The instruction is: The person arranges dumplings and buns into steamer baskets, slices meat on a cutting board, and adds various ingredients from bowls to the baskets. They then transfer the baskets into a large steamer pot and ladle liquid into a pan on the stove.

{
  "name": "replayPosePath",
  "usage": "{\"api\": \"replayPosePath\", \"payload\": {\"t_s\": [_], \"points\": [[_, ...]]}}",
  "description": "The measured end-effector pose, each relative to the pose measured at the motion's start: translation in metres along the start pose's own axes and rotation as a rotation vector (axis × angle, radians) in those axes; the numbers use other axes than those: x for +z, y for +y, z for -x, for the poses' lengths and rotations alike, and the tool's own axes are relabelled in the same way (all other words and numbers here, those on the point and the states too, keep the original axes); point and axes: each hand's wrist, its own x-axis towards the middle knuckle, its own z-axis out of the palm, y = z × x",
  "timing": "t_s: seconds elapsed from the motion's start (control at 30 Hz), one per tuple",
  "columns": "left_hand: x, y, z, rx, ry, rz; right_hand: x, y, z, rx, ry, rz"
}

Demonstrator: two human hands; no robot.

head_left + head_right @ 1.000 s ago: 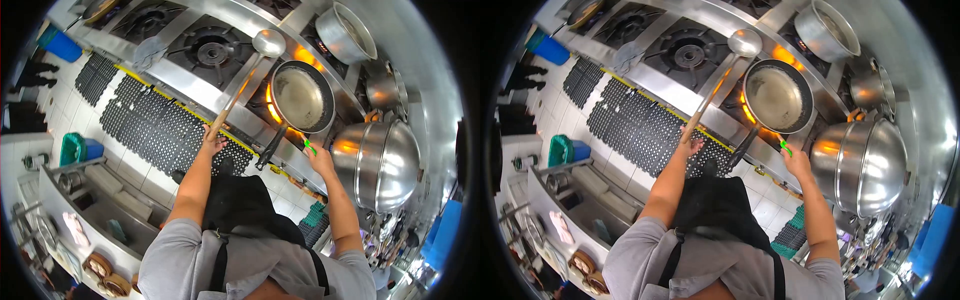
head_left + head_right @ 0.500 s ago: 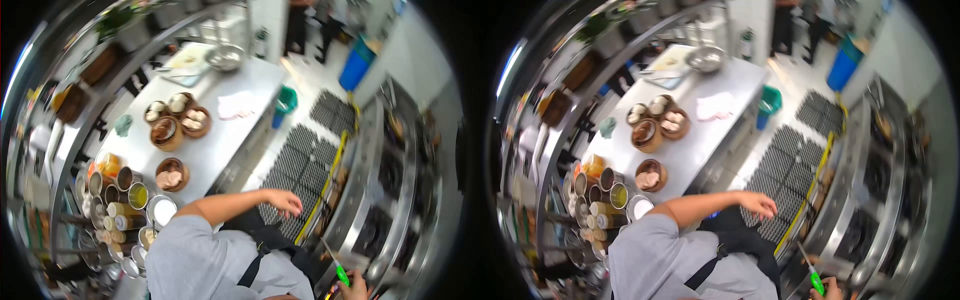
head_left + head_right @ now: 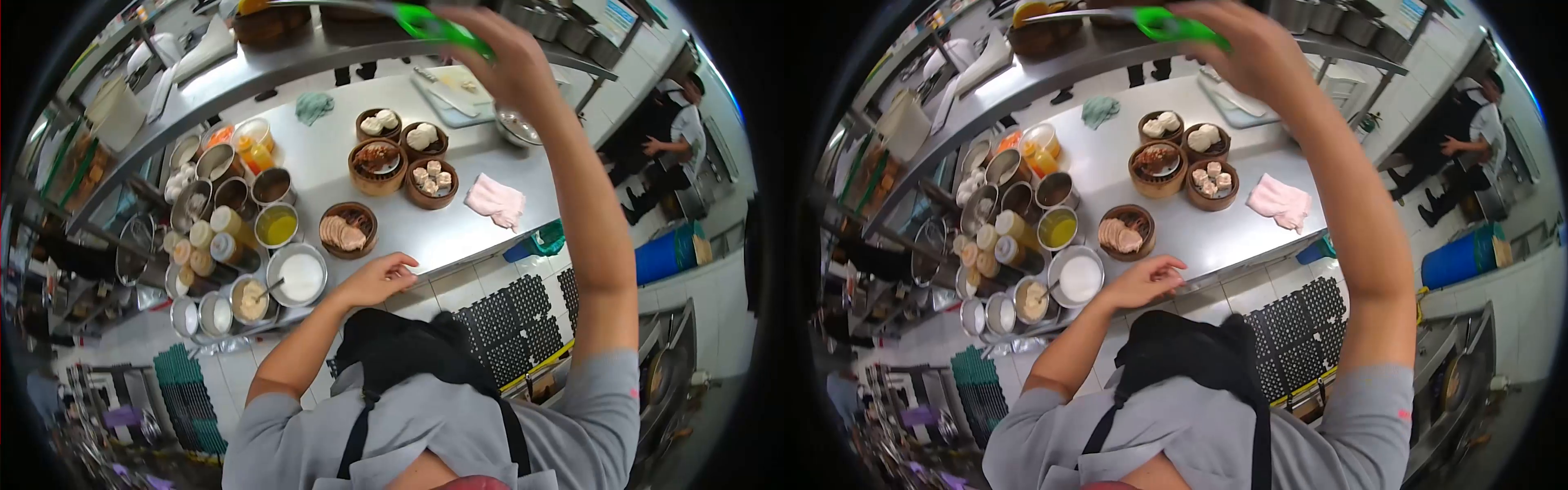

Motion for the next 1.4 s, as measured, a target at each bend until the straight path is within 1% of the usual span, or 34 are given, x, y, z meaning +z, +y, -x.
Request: {"api": "replayPosePath", "payload": {"t_s": [0.03,0.07,0.1,0.13,0.2,0.23,0.27,0.3,0.33,0.37,0.43,0.47,0.5,0.53,0.57,0.6,0.63,0.67,0.7,0.73,0.8,0.87,0.93,0.97,1.03,1.07,1.1,1.13,1.2,1.27,1.3,1.33,1.37,1.4], "points": [[0.004,-0.005,0.009,0.021,0.087,0.034,0.010,0.005,-0.027,-0.091,-0.046,0.070],[0.008,-0.009,0.013,0.047,0.179,0.064,0.029,0.018,-0.046,-0.061,-0.109,0.030],[0.016,-0.019,0.015,0.012,0.244,0.140,0.049,0.032,-0.058,-0.073,-0.170,-0.010],[0.026,-0.026,0.018,0.001,0.273,0.162,0.066,0.042,-0.062,-0.085,-0.178,-0.045],[0.043,-0.036,0.018,-0.039,0.440,0.211,0.097,0.057,-0.067,-0.118,-0.309,-0.059],[0.054,-0.044,0.017,-0.056,0.521,0.259,0.111,0.061,-0.065,-0.178,-0.393,0.036],[0.064,-0.050,0.016,-0.070,0.560,0.286,0.123,0.066,-0.058,-0.200,-0.400,-0.007],[0.073,-0.054,0.016,-0.082,0.627,0.313,0.136,0.071,-0.049,-0.247,-0.207,0.078],[0.083,-0.058,0.017,-0.099,0.691,0.341,0.133,0.056,-0.044,-0.279,-0.013,0.159],[0.092,-0.064,0.018,-0.106,0.737,0.372,0.121,0.044,-0.035,-0.165,-0.002,0.221],[0.108,-0.062,0.028,-0.156,0.837,0.400,0.115,0.040,0.000,-0.266,0.301,-0.040],[0.120,-0.063,0.035,-0.202,0.899,0.423,0.111,0.031,0.012,-0.348,0.475,-0.280],[0.131,-0.069,0.046,-0.158,0.955,0.412,0.111,0.019,0.048,-0.176,0.387,-0.439],[0.140,-0.069,0.058,-0.172,1.032,0.399,0.120,0.014,0.087,0.117,0.139,-0.639],[0.151,-0.066,0.071,-0.186,1.104,0.384,0.134,0.024,0.117,0.255,-0.129,-0.633],[0.165,-0.059,0.085,-0.197,1.201,0.411,0.149,0.039,0.144,0.360,-0.311,-0.494],[0.176,-0.056,0.096,-0.206,1.282,0.435,0.180,0.070,0.183,0.372,-0.292,-0.417],[0.189,-0.059,0.108,-0.207,1.268,0.435,0.205,0.107,0.227,0.418,-0.393,-0.336],[0.199,-0.065,0.120,-0.241,1.345,0.449,0.222,0.137,0.253,0.449,-0.485,-0.259],[0.207,-0.068,0.128,-0.284,1.423,0.466,0.225,0.148,0.266,0.447,-0.487,-0.258],[0.214,-0.068,0.134,-0.329,1.427,0.507,0.221,0.158,0.286,0.657,-0.651,-0.390],[0.212,-0.067,0.131,-0.362,1.431,0.538,0.226,0.160,0.295,0.656,-0.689,-0.350],[0.203,-0.061,0.125,-0.334,1.374,0.433,0.231,0.158,0.297,0.653,-0.761,-0.283],[0.201,-0.057,0.125,-0.337,1.373,0.436,0.235,0.161,0.294,0.712,-0.844,-0.281],[0.197,-0.046,0.127,-0.264,1.345,0.368,0.249,0.171,0.298,0.699,-0.910,-0.260],[0.198,-0.041,0.131,-0.263,1.356,0.369,0.258,0.176,0.299,0.684,-0.972,-0.238],[0.200,-0.037,0.136,-0.284,1.387,0.369,0.254,0.172,0.290,0.750,-1.036,-0.255],[0.202,-0.034,0.142,-0.304,1.423,0.371,0.265,0.178,0.295,0.737,-1.036,-0.265],[0.209,-0.032,0.162,-0.329,1.476,0.356,0.284,0.195,0.310,0.590,-0.940,-0.305],[0.224,-0.028,0.189,-0.342,1.588,0.332,0.271,0.196,0.304,0.514,-0.973,-0.321],[0.230,-0.014,0.203,-0.338,1.644,0.260,0.296,0.225,0.338,0.346,-0.811,-0.263],[0.239,-0.008,0.226,-0.294,1.683,0.245,0.266,0.209,0.322,0.352,-0.798,-0.351],[0.249,-0.007,0.255,-0.164,1.693,0.251,0.272,0.230,0.337,0.210,-0.767,-0.410],[0.259,0.018,0.269,-0.304,1.847,0.131,0.241,0.211,0.308,0.314,-0.935,-0.464]]}}
